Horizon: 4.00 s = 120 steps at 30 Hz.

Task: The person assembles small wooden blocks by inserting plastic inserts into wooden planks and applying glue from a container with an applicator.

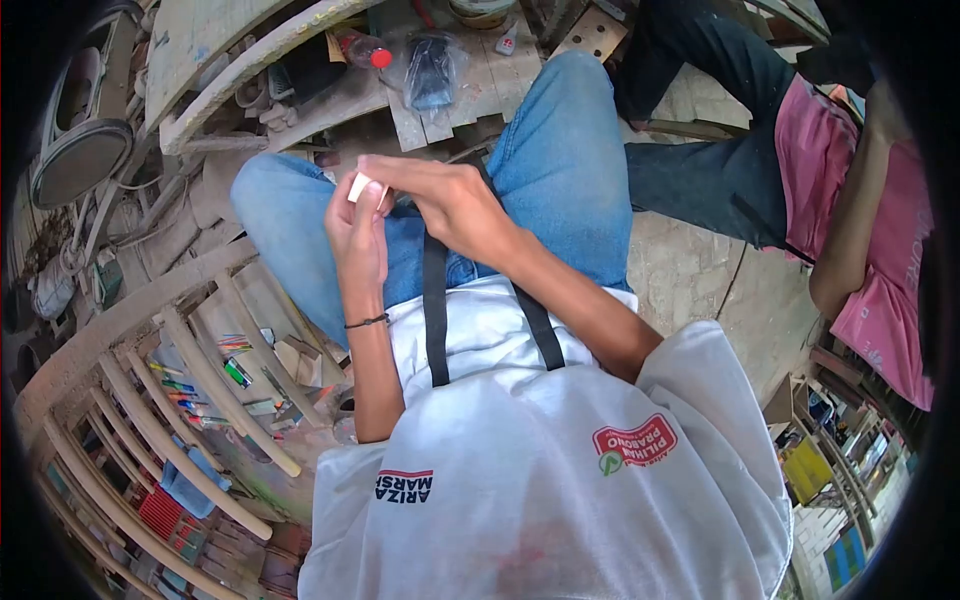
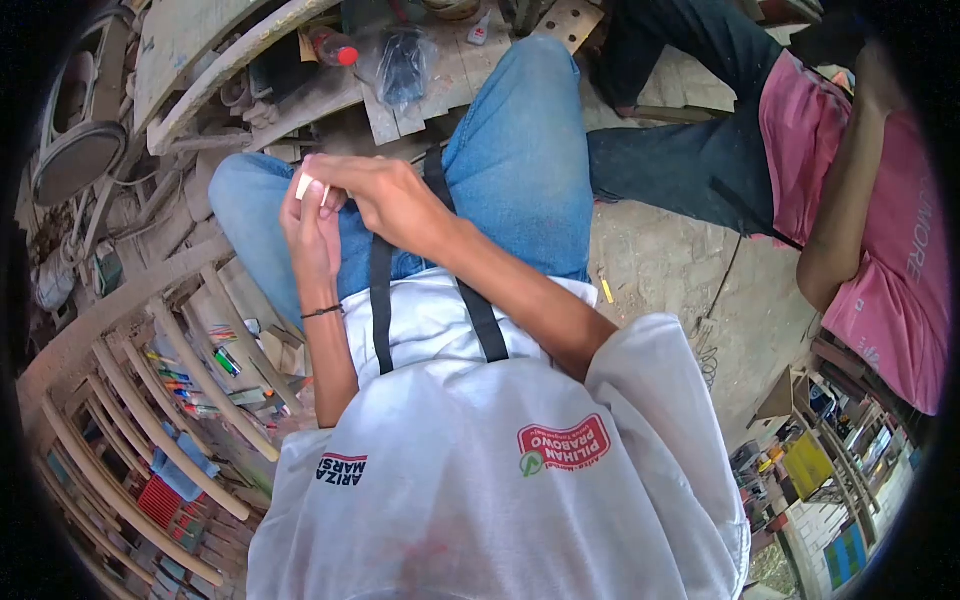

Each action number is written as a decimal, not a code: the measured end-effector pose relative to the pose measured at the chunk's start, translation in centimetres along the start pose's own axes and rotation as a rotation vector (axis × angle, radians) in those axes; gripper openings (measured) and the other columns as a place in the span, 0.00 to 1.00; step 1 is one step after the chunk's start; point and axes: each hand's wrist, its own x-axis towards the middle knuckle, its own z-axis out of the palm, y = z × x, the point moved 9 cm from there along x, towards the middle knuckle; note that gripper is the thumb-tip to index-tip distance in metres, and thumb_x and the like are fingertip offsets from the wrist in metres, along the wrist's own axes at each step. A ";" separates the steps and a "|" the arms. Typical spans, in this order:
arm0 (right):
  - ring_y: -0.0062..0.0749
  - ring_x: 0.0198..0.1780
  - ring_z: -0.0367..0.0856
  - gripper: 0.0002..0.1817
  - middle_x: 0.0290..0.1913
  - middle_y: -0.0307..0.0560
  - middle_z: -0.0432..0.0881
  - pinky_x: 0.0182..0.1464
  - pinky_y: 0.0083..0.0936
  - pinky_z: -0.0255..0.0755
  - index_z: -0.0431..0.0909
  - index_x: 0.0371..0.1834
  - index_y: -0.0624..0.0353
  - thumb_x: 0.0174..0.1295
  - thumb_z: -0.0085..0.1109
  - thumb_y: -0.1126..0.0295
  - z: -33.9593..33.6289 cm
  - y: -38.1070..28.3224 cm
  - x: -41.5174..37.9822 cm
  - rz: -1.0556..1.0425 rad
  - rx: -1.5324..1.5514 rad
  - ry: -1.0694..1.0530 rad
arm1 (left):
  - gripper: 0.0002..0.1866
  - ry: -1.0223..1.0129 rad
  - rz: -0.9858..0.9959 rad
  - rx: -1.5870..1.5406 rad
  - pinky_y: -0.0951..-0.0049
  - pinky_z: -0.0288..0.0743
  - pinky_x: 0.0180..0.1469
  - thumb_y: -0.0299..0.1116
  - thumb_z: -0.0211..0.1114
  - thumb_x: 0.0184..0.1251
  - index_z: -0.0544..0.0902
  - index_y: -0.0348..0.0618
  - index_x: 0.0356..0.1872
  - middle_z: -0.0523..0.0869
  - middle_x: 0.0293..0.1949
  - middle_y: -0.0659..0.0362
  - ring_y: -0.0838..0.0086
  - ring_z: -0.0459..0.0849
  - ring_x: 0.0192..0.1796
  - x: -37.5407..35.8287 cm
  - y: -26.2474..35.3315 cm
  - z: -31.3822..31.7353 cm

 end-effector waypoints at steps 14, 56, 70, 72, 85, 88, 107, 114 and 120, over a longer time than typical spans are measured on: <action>0.48 0.58 0.77 0.23 0.56 0.56 0.78 0.59 0.32 0.72 0.76 0.55 0.64 0.55 0.47 0.88 0.2 -1.7 -0.4 -0.055 -0.098 0.044 | 0.14 -0.028 0.003 -0.044 0.80 0.61 0.37 0.31 0.57 0.69 0.73 0.32 0.49 0.73 0.34 0.63 0.82 0.66 0.33 -0.1 0.2 0.1; 0.48 0.58 0.77 0.24 0.56 0.57 0.77 0.60 0.33 0.71 0.76 0.55 0.64 0.53 0.47 0.88 0.0 0.8 -0.4 0.039 -0.110 -0.051 | 0.15 0.013 -0.002 -0.035 0.78 0.62 0.38 0.36 0.54 0.72 0.73 0.34 0.50 0.71 0.30 0.63 0.82 0.65 0.31 0.0 -0.6 -0.1; 0.45 0.61 0.74 0.25 0.58 0.53 0.77 0.62 0.34 0.70 0.76 0.56 0.63 0.52 0.48 0.88 1.4 -1.3 -0.2 -0.112 -0.195 0.065 | 0.19 0.025 -0.091 -0.342 0.76 0.63 0.39 0.46 0.49 0.74 0.73 0.38 0.48 0.72 0.28 0.62 0.79 0.67 0.29 0.2 -1.1 -0.8; 0.46 0.61 0.74 0.25 0.58 0.54 0.77 0.62 0.34 0.70 0.76 0.55 0.63 0.52 0.48 0.88 1.5 -0.6 0.0 -0.098 -0.212 0.064 | 0.19 0.010 -0.078 -0.323 0.76 0.63 0.40 0.45 0.49 0.74 0.73 0.38 0.49 0.73 0.29 0.62 0.79 0.67 0.30 0.2 -0.9 -0.7; 0.49 0.58 0.77 0.27 0.55 0.57 0.79 0.60 0.33 0.71 0.77 0.55 0.64 0.49 0.46 0.89 0.4 1.3 -0.2 -0.066 -0.294 0.063 | 0.19 -0.007 -0.052 -0.327 0.74 0.62 0.39 0.45 0.50 0.74 0.74 0.37 0.48 0.74 0.30 0.61 0.77 0.66 0.31 0.2 -0.6 -0.4; 0.50 0.56 0.78 0.26 0.51 0.60 0.80 0.60 0.32 0.72 0.77 0.54 0.60 0.51 0.47 0.88 -1.3 1.9 0.1 -0.022 -0.261 0.105 | 0.16 -0.050 -0.049 -0.430 0.70 0.65 0.40 0.41 0.54 0.72 0.75 0.37 0.46 0.77 0.33 0.58 0.74 0.70 0.32 0.1 -0.6 -0.3; 0.49 0.64 0.71 0.21 0.62 0.56 0.73 0.63 0.36 0.68 0.80 0.52 0.61 0.53 0.58 0.78 0.0 -2.3 -0.2 -0.029 -0.057 -0.052 | 0.20 0.105 -0.079 -0.476 0.66 0.71 0.53 0.40 0.56 0.69 0.73 0.35 0.53 0.79 0.48 0.53 0.67 0.77 0.50 -0.7 -0.4 -1.1; 0.49 0.56 0.75 0.21 0.60 0.54 0.74 0.56 0.35 0.71 0.81 0.48 0.62 0.46 0.64 0.78 -1.0 -4.5 0.1 -0.092 -0.074 0.005 | 0.28 -0.038 -0.068 -0.526 0.66 0.70 0.56 0.44 0.61 0.66 0.68 0.35 0.59 0.78 0.48 0.54 0.67 0.76 0.53 -1.5 0.7 0.4; 0.46 0.54 0.77 0.16 0.61 0.59 0.72 0.54 0.34 0.71 0.75 0.39 0.62 0.46 0.68 0.73 -1.6 -4.2 -0.2 0.001 0.095 0.083 | 0.28 -0.175 -0.016 -0.576 0.69 0.71 0.50 0.47 0.64 0.63 0.69 0.36 0.54 0.78 0.42 0.52 0.68 0.77 0.43 -1.9 2.4 1.9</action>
